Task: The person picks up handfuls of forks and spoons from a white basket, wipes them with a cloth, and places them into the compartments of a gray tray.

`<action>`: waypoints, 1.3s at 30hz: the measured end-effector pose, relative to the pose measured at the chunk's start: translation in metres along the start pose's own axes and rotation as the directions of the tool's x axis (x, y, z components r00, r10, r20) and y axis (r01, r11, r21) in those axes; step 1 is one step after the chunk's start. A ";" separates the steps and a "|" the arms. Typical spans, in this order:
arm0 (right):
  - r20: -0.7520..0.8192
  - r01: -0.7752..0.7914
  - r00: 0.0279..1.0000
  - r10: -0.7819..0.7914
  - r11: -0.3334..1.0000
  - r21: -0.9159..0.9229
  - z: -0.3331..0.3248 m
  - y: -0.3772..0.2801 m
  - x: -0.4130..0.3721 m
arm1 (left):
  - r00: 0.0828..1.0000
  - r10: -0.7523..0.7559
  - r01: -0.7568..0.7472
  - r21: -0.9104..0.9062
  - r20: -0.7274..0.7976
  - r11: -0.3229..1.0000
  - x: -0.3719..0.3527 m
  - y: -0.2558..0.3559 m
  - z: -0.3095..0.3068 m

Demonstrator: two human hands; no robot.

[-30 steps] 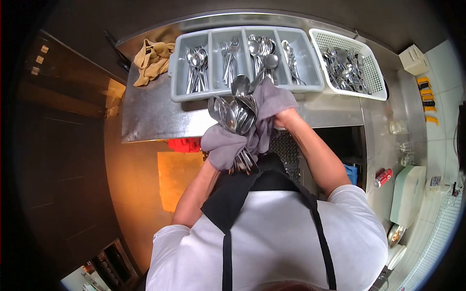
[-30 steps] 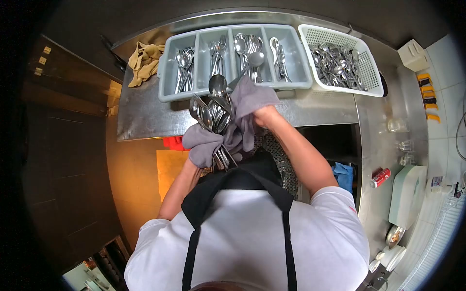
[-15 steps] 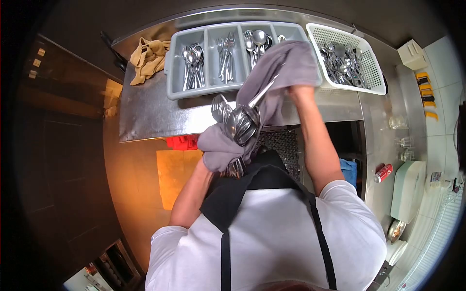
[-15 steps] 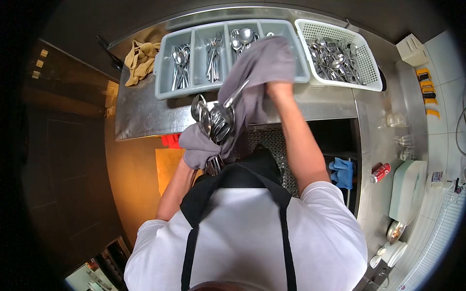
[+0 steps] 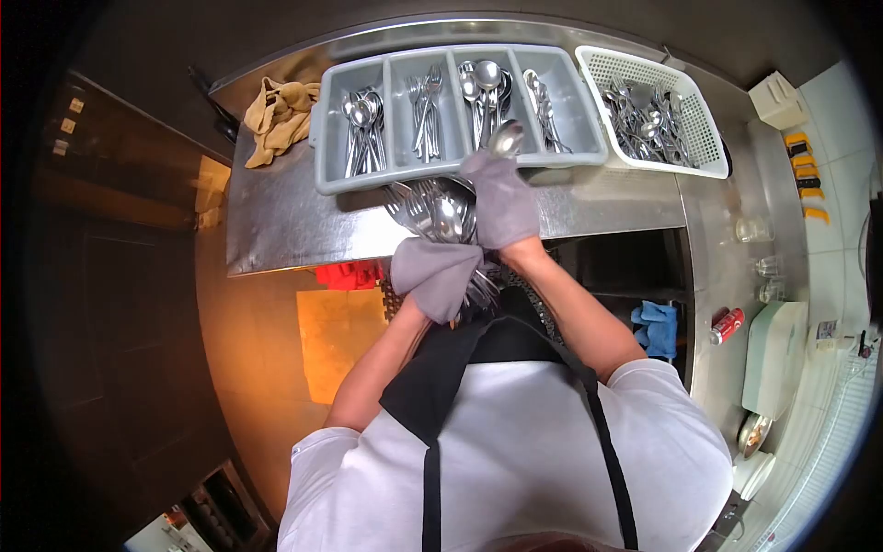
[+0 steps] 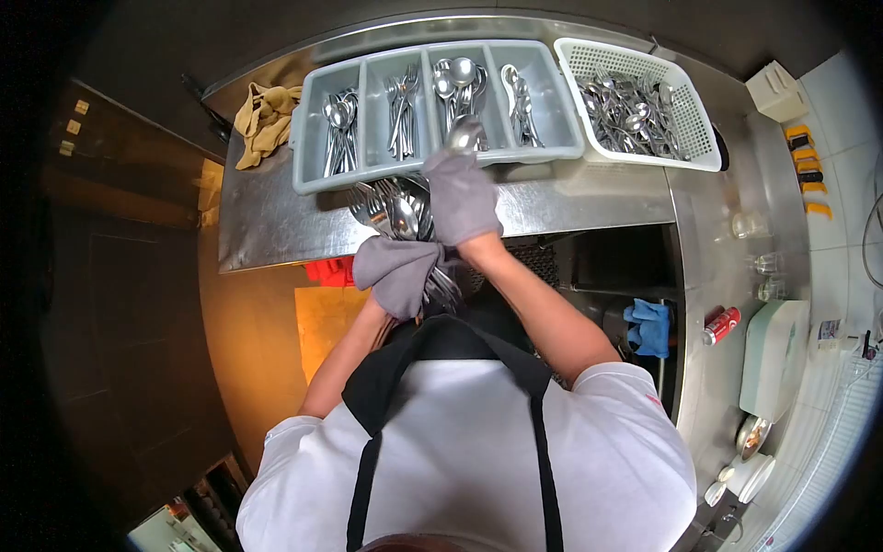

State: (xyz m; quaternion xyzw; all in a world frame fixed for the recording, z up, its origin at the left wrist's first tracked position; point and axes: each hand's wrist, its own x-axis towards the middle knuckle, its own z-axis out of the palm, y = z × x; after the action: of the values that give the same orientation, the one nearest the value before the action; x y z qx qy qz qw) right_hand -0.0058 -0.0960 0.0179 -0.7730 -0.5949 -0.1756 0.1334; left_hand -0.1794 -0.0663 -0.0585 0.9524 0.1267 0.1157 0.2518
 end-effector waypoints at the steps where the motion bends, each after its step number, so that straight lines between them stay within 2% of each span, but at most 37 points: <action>1: -0.213 0.122 0.973 -0.091 0.983 0.140 0.014 -0.003 -0.014 | 0.998 -0.035 0.032 0.056 0.056 0.998 0.001 -0.012 0.011; 3: -0.154 0.166 0.979 -0.132 0.957 0.238 0.000 -0.010 -0.023 | 0.987 -0.093 0.066 -0.193 -0.133 0.979 0.006 -0.016 0.013; 5: -0.117 0.207 0.977 -0.178 0.919 0.334 0.000 -0.009 -0.028 | 0.939 -0.183 0.041 -0.433 -0.292 0.900 0.015 -0.017 0.015; 6: -0.114 0.235 0.972 -0.206 0.894 0.382 0.010 -0.008 -0.031 | 0.947 -0.202 0.060 -0.480 -0.249 0.875 0.019 -0.021 0.012; 7: -0.113 0.261 0.965 -0.235 0.864 0.430 0.017 -0.007 -0.031 | 0.961 -0.234 0.147 -0.447 -0.147 0.882 0.019 -0.024 0.008; 8: -0.103 0.306 0.952 -0.289 0.862 0.404 0.006 -0.002 -0.020 | 0.961 -0.272 0.232 -0.404 -0.045 0.885 0.021 -0.017 -0.008; 10: -0.184 0.255 0.964 -0.192 0.864 0.434 0.005 0.013 -0.010 | 0.937 -0.342 0.323 -0.573 0.078 0.753 0.019 -0.013 -0.016; 11: -0.222 0.230 0.965 -0.142 0.863 0.449 0.003 0.017 -0.006 | 0.925 -0.365 0.312 -0.757 0.104 0.574 0.017 -0.012 -0.015; 13: 0.054 0.017 0.997 -0.049 0.874 0.485 -0.008 0.018 0.002 | 0.951 -0.309 0.204 -0.779 0.014 0.593 0.014 -0.017 -0.009; 14: 0.191 -0.090 0.982 -0.004 0.872 0.481 -0.017 0.017 0.007 | 0.975 -0.206 0.113 -0.607 -0.085 0.786 0.011 -0.025 -0.002; 16: 0.447 -0.289 0.891 0.077 0.856 0.429 -0.031 0.016 0.022 | 0.980 -0.052 -0.039 -0.440 -0.192 0.897 0.015 -0.038 0.013; 17: 0.567 -0.381 0.816 0.113 0.842 0.381 -0.032 0.017 0.028 | 0.973 -0.029 -0.089 -0.489 -0.228 0.868 0.022 -0.042 0.024; 18: 0.056 0.161 0.977 -0.206 0.882 0.442 0.029 0.028 0.013 | 0.973 -0.012 -0.103 -0.480 -0.230 0.871 0.022 -0.036 0.017; 19: 0.014 0.220 0.969 -0.247 0.888 0.404 0.029 0.025 0.013 | 0.973 0.006 -0.117 -0.470 -0.231 0.875 0.023 -0.029 0.010; 20: -0.027 0.275 0.958 -0.286 0.889 0.366 0.024 0.018 0.011 | 0.981 0.020 -0.097 -0.400 -0.192 0.911 0.020 -0.003 -0.032; 21: -0.067 0.325 0.945 -0.321 0.888 0.324 0.015 0.011 0.010 | 0.981 0.031 -0.096 -0.342 -0.193 0.935 0.020 0.004 -0.042; 22: 0.216 0.347 0.896 -0.389 0.914 0.209 -0.039 0.000 0.029 | 0.980 0.041 -0.096 -0.282 -0.194 0.955 0.019 0.011 -0.053; 24: 0.031 0.402 0.902 -0.430 0.865 0.299 -0.028 0.007 0.029 | 0.958 0.099 -0.183 -0.309 -0.270 0.933 0.027 0.027 -0.068; 25: 0.041 0.253 0.951 -0.307 0.845 0.471 -0.025 0.009 0.026 | 0.943 0.126 -0.228 -0.321 -0.308 0.919 0.029 0.034 -0.073; 27: 0.059 -0.018 0.997 -0.045 0.623 0.782 -0.020 0.011 0.019 | 0.992 -0.038 -0.052 -0.677 -0.117 0.734 0.024 0.034 -0.068; 29: 0.222 -0.278 0.960 0.167 0.623 0.731 0.001 0.026 0.019 | 0.990 0.093 -0.126 -0.388 -0.102 0.913 0.023 0.030 -0.076; 30: -0.129 0.008 0.983 0.131 0.669 0.744 0.055 0.049 0.000 | 0.995 0.028 -0.083 -0.607 -0.099 0.790 0.021 0.029 -0.064; 32: 0.121 -0.288 0.931 0.343 0.491 0.822 0.054 0.038 -0.006 | 0.991 0.021 -0.087 -0.524 -0.131 0.847 0.022 0.032 -0.062; 34: 0.198 -0.356 0.920 0.338 0.514 0.780 0.044 0.020 -0.011 | 0.992 -0.010 0.068 -0.477 0.123 0.876 0.022 0.012 -0.047; 37: 0.085 -0.071 0.996 0.028 0.828 0.556 0.012 -0.003 -0.003 | 0.996 -0.088 0.091 -0.155 0.028 0.984 0.023 0.018 -0.054; 38: 0.171 -0.195 0.978 0.119 0.809 0.554 0.017 -0.003 -0.004 | 0.992 -0.109 0.118 -0.170 0.062 0.978 0.024 0.017 -0.053; 39: 0.112 -0.183 0.983 0.147 0.845 0.503 0.019 0.003 -0.005 | 0.986 -0.134 0.151 -0.185 0.100 0.971 0.025 0.015 -0.051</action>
State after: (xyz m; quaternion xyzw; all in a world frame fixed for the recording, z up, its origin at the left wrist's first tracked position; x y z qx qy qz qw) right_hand -0.0015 -0.0930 -0.0010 -0.7638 -0.5556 0.0273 0.3273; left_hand -0.1677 -0.0488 -0.0034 0.9163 0.1719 0.0678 0.3553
